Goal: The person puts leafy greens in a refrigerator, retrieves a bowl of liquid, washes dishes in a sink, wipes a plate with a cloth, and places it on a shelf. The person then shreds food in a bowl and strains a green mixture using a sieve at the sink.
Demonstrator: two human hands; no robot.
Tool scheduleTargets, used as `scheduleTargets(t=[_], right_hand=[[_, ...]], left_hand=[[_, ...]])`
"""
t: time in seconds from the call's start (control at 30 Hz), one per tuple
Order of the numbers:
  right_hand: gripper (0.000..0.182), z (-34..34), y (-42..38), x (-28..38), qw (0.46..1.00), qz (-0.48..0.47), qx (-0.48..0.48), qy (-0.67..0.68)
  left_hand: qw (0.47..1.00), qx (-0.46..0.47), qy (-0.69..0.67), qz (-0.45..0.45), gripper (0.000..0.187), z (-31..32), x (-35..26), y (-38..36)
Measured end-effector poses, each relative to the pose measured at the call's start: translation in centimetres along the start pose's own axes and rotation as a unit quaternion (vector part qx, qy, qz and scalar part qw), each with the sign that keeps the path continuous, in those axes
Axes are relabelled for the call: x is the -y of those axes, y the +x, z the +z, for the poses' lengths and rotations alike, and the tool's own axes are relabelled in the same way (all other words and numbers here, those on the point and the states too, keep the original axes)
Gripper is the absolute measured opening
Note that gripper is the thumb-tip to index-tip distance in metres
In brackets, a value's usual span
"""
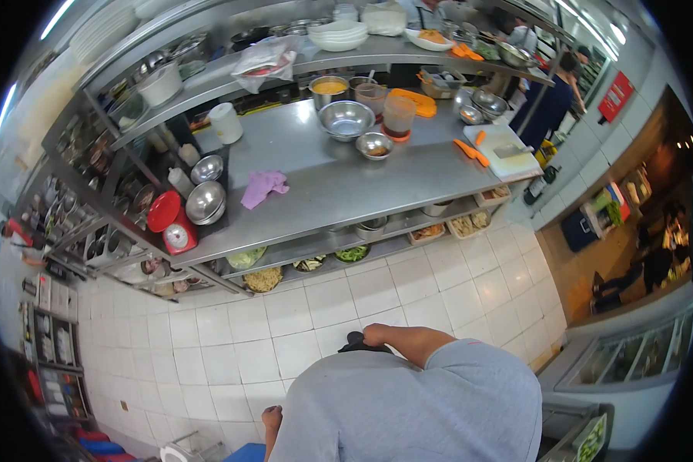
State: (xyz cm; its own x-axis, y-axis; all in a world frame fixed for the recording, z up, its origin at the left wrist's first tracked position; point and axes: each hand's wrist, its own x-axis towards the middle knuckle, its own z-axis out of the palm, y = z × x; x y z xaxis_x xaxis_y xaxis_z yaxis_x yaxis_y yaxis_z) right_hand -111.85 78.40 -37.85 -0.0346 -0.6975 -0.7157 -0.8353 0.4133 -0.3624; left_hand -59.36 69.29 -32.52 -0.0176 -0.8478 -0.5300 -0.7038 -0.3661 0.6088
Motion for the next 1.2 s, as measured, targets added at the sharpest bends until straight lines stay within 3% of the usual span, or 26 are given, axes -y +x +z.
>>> scheduleTargets(t=[0.1, 0.17, 0.3, 0.43, 0.63, 0.7, 0.77, 0.8, 0.9, 0.97, 1.2], right_hand=[[0.041, -1.1, 0.8, -0.1, 1.0, -0.026, 0.007, -0.007], [0.041, -2.0, 0.9, 0.0, 0.997, -0.061, 0.009, -0.038], [0.043, -3.8, 2.8, -0.3, 0.99, -0.074, 0.086, -0.085], [0.043, -5.0, 5.0, -0.5, 0.985, -0.092, 0.085, -0.122], [0.047, -7.8, 9.4, 3.1, 0.978, -0.1, 0.073, -0.169], [0.048, -6.3, 14.0, 2.6, 0.963, -0.135, 0.086, -0.218], [0.048, -9.3, 13.7, 8.8, 0.959, -0.09, 0.146, -0.224], [0.045, -9.9, 13.5, 11.4, 0.963, -0.118, 0.105, -0.22], [0.048, -12.1, 15.0, 19.6, 0.961, -0.121, 0.117, -0.22], [0.047, -12.7, 16.8, 26.1, 0.96, -0.136, 0.102, -0.221], [0.037, -13.5, 22.3, 45.4, 0.968, -0.163, 0.025, -0.187]], left_hand=[[0.993, 0.008, -0.099, -0.062, 0.032, 0.0, -2.3, -1.6], [0.994, 0.013, -0.055, -0.096, 0.032, 0.0, -2.7, -2.1], [0.976, -0.064, -0.147, -0.147, 0.031, 1.8, -0.5, -2.6], [0.965, -0.138, -0.149, -0.168, 0.031, 3.0, 2.2, -4.5], [0.964, -0.023, -0.086, -0.251, 0.03, 0.4, 3.9, -4.6], [0.938, -0.066, -0.156, -0.303, 0.03, -0.2, 4.8, -2.5], [0.948, -0.048, -0.144, -0.28, 0.033, -1.9, 6.3, 0.4], [0.942, -0.067, -0.167, -0.285, 0.033, -2.9, 7.3, 2.3], [0.965, -0.04, -0.106, -0.237, 0.037, -5.8, 9.2, 6.1], [0.983, -0.08, -0.041, -0.159, 0.039, -9.9, 9.3, 8.8], [0.952, -0.192, -0.105, -0.216, 0.038, -22.4, 12.0, 14.9]])
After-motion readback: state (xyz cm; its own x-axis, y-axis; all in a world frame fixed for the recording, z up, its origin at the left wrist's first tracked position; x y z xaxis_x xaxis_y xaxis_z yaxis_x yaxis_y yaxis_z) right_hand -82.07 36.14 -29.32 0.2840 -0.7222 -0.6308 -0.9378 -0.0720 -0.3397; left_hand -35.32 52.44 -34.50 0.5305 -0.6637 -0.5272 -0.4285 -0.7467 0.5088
